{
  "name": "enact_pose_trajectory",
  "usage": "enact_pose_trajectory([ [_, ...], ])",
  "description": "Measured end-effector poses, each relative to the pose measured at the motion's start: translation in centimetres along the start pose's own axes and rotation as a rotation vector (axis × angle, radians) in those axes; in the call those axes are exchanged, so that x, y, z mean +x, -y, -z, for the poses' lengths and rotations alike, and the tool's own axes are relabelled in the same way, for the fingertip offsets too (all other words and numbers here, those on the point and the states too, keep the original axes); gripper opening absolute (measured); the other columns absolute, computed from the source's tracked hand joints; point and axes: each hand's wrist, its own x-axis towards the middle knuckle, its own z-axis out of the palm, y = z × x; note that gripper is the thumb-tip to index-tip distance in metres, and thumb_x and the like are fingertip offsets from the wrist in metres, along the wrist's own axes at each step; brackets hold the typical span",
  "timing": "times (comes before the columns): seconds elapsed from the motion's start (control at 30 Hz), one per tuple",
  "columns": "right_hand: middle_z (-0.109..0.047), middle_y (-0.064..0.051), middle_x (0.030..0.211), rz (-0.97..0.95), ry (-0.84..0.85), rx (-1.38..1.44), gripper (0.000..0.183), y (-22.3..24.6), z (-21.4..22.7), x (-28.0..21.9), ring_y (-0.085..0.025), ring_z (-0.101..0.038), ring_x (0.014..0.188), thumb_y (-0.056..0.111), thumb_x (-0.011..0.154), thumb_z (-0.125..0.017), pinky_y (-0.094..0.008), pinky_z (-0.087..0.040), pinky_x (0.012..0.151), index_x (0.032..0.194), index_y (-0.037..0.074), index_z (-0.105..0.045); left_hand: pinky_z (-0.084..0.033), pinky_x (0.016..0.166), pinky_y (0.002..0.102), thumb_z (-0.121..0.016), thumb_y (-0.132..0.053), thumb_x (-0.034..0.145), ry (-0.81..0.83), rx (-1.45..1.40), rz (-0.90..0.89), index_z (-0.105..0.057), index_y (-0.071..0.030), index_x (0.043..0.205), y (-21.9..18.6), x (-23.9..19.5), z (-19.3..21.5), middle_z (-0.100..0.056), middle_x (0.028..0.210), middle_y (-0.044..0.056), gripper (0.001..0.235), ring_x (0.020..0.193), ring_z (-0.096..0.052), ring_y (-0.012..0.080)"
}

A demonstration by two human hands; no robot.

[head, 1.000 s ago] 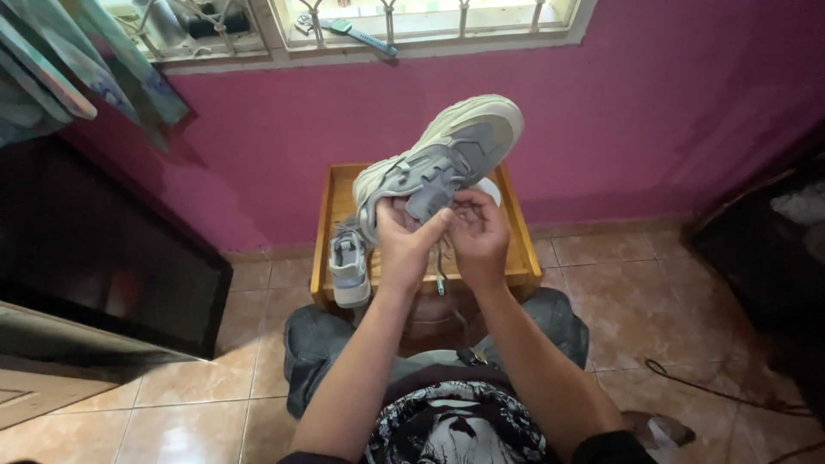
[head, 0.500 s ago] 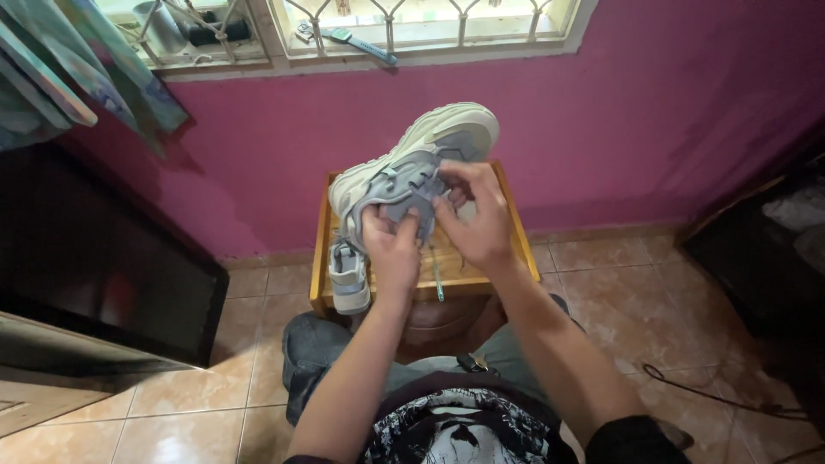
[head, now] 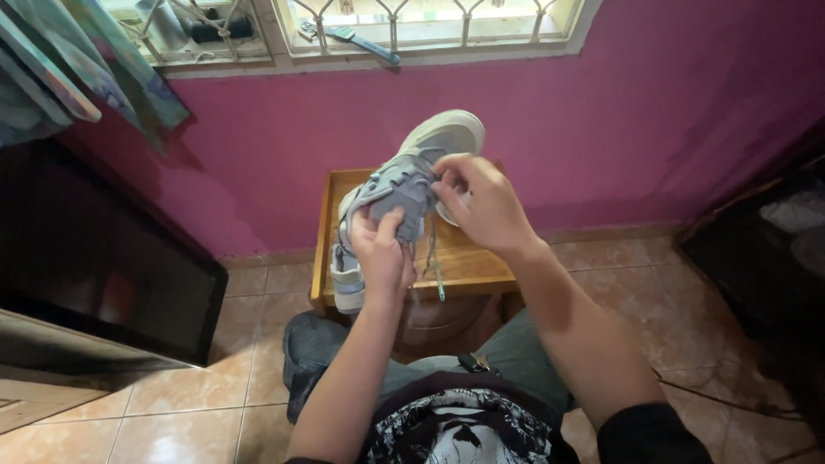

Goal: The person cleans a gray sneaker using a cloth and a small white bowl. They wipe the shoe's upper and sole, then use a toothbrush to scrub the laces and eyelets. The person continues to wipe the shoe and handle the laces throughout the video.

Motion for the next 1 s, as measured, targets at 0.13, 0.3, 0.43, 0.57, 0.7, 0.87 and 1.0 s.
enact_pose_trajectory([
  [0.13,-0.069,-0.001,0.086,0.092,-0.034,0.049,0.015,-0.7,-1.5,-1.1,-0.022,-0.066,0.081,0.008,0.084,-0.077,-0.034,-0.054,0.080,0.095,0.017,-0.073,-0.059,0.086,0.033,-0.064,0.014,0.085,-0.031,-0.033,-0.032,-0.055,-0.003,0.134,-0.5,0.8,0.1,-0.068,0.115,0.006,0.052,0.099,-0.068,0.0152],
  [0.3,-0.071,0.001,0.076,-0.112,-0.031,0.186,0.009,-0.2,-2.8,-1.8,-0.013,-0.069,0.071,0.012,0.084,-0.081,-0.028,-0.056,0.071,0.092,0.016,-0.077,-0.060,0.088,0.033,-0.069,0.011,0.083,-0.045,0.005,-0.070,-0.057,-0.007,0.136,-0.8,0.2,-0.3,-0.069,0.121,0.005,0.056,0.106,-0.068,0.0154],
  [0.43,-0.072,-0.001,0.076,-0.220,-0.018,0.243,0.010,0.3,-3.0,-1.8,-0.011,-0.070,0.070,0.012,0.083,-0.082,-0.026,-0.057,0.069,0.092,0.015,-0.079,-0.059,0.092,0.034,-0.068,0.010,0.084,-0.052,0.040,-0.092,-0.054,-0.005,0.138,-0.6,0.3,0.0,-0.067,0.127,0.006,0.058,0.111,-0.065,0.0154],
  [0.57,-0.069,0.000,0.078,-0.620,0.034,0.488,0.014,0.6,-2.8,-2.0,-0.003,-0.059,0.071,0.015,0.082,-0.082,-0.023,-0.055,0.070,0.095,0.008,-0.080,-0.057,0.096,0.036,-0.071,0.008,0.085,0.013,0.172,-0.137,-0.050,-0.004,0.141,-1.0,-0.2,0.1,-0.064,0.134,0.008,0.061,0.118,-0.062,0.0162],
  [0.7,-0.066,0.001,0.071,-0.661,0.058,0.480,0.013,0.0,-2.9,-1.8,-0.002,-0.055,0.065,0.017,0.081,-0.081,-0.021,-0.051,0.062,0.091,0.009,-0.079,-0.055,0.100,0.037,-0.072,0.009,0.083,0.113,0.274,-0.171,-0.046,-0.004,0.143,0.0,0.1,1.6,-0.062,0.137,0.010,0.067,0.124,-0.059,0.0158],
  [0.87,-0.063,0.000,0.069,-0.586,0.123,0.370,0.009,0.3,-1.1,-1.1,-0.006,-0.057,0.065,0.018,0.082,-0.079,-0.025,-0.052,0.063,0.088,0.012,-0.078,-0.054,0.103,0.039,-0.072,0.009,0.083,0.223,0.295,-0.130,-0.040,-0.002,0.146,-0.8,0.2,1.7,-0.061,0.139,0.011,0.072,0.127,-0.059,0.0175],
  [1.0,-0.066,-0.002,0.069,-0.492,0.135,0.242,0.008,0.3,-0.8,-1.3,-0.009,-0.061,0.066,0.019,0.082,-0.079,-0.025,-0.053,0.063,0.087,0.013,-0.077,-0.054,0.102,0.039,-0.069,0.010,0.083,0.296,0.332,-0.123,-0.038,-0.002,0.146,-2.1,0.0,1.0,-0.061,0.138,0.011,0.071,0.124,-0.058,0.0161],
])
